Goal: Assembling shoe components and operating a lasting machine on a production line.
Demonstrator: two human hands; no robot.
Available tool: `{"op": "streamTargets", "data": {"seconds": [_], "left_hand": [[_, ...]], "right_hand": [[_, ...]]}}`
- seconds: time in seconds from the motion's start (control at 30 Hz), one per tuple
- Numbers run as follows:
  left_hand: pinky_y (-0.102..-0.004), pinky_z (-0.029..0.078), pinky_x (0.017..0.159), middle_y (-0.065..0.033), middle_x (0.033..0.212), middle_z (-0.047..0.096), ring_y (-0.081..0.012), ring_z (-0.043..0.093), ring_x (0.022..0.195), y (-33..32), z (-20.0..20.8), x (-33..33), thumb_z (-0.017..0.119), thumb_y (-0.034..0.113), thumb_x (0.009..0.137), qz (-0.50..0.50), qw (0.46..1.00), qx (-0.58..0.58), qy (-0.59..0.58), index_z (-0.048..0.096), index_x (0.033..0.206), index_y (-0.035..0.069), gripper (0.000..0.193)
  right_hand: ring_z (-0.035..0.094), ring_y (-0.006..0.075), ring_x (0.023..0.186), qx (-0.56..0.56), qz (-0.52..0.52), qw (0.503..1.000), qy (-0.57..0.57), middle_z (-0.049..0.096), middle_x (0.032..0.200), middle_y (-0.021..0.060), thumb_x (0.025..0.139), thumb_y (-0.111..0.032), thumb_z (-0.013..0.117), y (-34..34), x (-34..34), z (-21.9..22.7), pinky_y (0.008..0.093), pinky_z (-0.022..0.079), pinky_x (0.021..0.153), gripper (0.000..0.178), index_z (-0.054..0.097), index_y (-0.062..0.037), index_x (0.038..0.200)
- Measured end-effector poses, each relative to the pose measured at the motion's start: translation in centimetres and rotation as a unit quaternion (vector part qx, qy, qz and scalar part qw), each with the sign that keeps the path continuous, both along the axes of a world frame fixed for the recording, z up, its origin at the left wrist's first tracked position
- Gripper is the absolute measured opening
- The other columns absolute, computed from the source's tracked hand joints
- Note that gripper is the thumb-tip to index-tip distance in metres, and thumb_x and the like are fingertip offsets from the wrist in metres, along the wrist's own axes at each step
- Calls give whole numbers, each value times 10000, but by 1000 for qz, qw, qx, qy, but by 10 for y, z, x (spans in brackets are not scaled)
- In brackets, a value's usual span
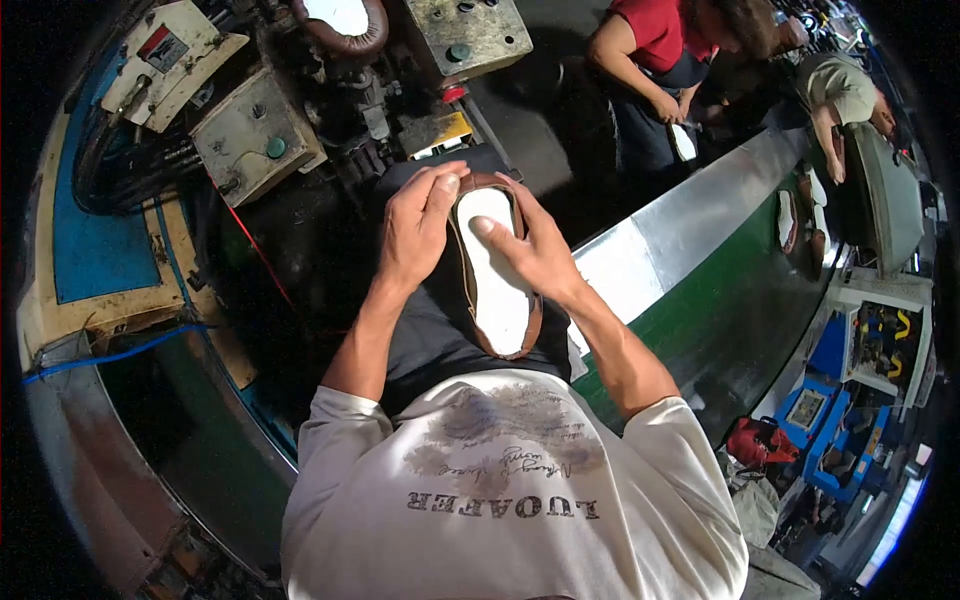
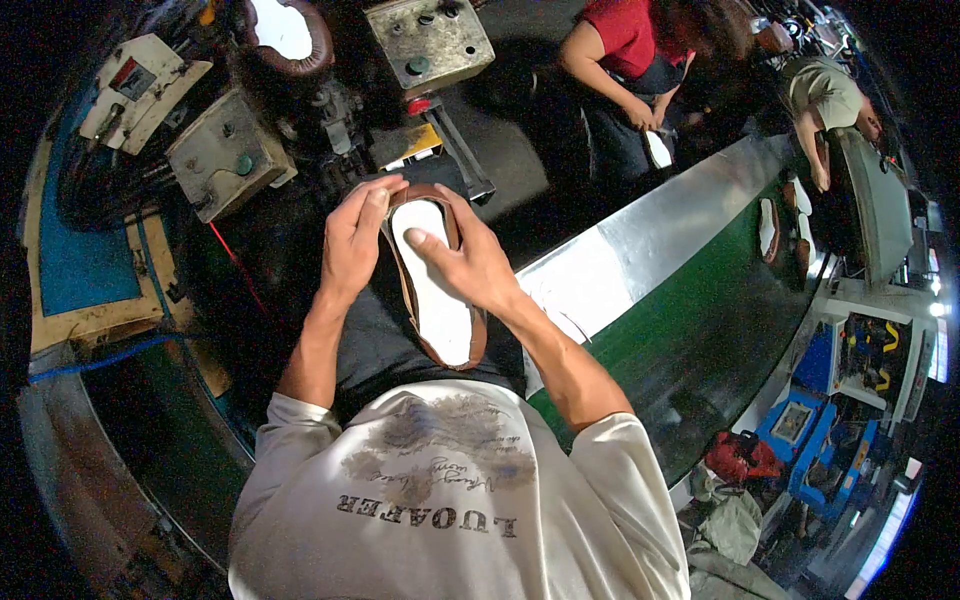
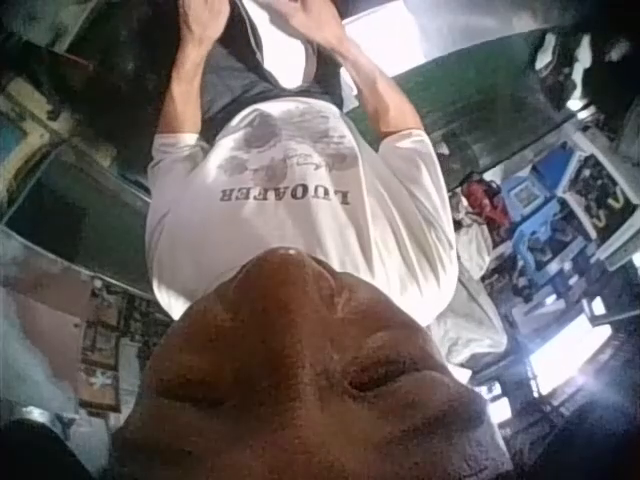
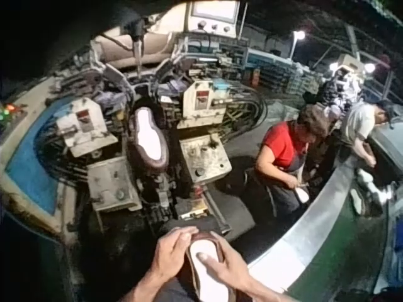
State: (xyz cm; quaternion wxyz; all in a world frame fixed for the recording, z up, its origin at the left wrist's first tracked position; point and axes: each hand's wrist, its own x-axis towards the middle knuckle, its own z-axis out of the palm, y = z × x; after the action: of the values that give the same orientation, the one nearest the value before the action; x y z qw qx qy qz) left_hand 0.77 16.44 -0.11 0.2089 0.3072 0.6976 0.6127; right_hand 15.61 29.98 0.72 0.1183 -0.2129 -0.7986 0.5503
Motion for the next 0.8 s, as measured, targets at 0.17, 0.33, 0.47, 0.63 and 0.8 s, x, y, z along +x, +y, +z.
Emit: {"op": "streamTargets", "data": {"seconds": [0.17, 0.33, 0.47, 0.63, 0.8], "left_hand": [[-370, 479, 1085, -205, 1325, 685, -273, 636, 1261, -2, -12, 4, 656, 342, 1061, -114, 993, -7, -34, 541, 1491, -32, 581], [-357, 487, 1064, -185, 1325, 683, -240, 642, 1225, 1, -18, 7, 665, 284, 1044, -112, 986, 18, -119, 606, 1416, -30, 490], [-355, 490, 1057, -169, 1300, 680, -242, 647, 1206, 3, -26, 7, 670, 234, 1023, -87, 994, 21, -56, 650, 1364, -22, 427], [-340, 476, 1075, -130, 1335, 675, -198, 643, 1194, 8, -34, 4, 686, 189, 1007, -88, 994, 26, -51, 622, 1405, -39, 464], [-354, 465, 1106, -148, 1393, 630, -220, 605, 1263, 2, -46, 19, 748, 183, 979, -74, 975, 31, -209, 414, 1574, -35, 715]], "right_hand": [[592, 386, 1317, -57, 0, 998, -15, 617, 1404, 289, 984, -426, 731, 0, 1, -9, 452, 439, 1133, 742, 501, 31, 1520], [579, 392, 1288, -18, -9, 999, -36, 632, 1361, 274, 988, -379, 728, -4, 1, -8, 458, 440, 1120, 702, 509, 32, 1513], [575, 394, 1287, 25, -29, 999, 10, 624, 1367, 272, 984, -354, 738, -11, 0, -13, 455, 445, 1114, 698, 506, 43, 1510], [586, 376, 1329, -47, -29, 998, -18, 618, 1413, 260, 984, -340, 733, -12, 7, -8, 434, 439, 1140, 729, 461, 44, 1541], [630, 239, 1234, -226, -68, 972, -23, 668, 1334, 194, 1038, -325, 663, -19, 39, -36, 369, 474, 1084, 650, 483, 46, 1541]]}}
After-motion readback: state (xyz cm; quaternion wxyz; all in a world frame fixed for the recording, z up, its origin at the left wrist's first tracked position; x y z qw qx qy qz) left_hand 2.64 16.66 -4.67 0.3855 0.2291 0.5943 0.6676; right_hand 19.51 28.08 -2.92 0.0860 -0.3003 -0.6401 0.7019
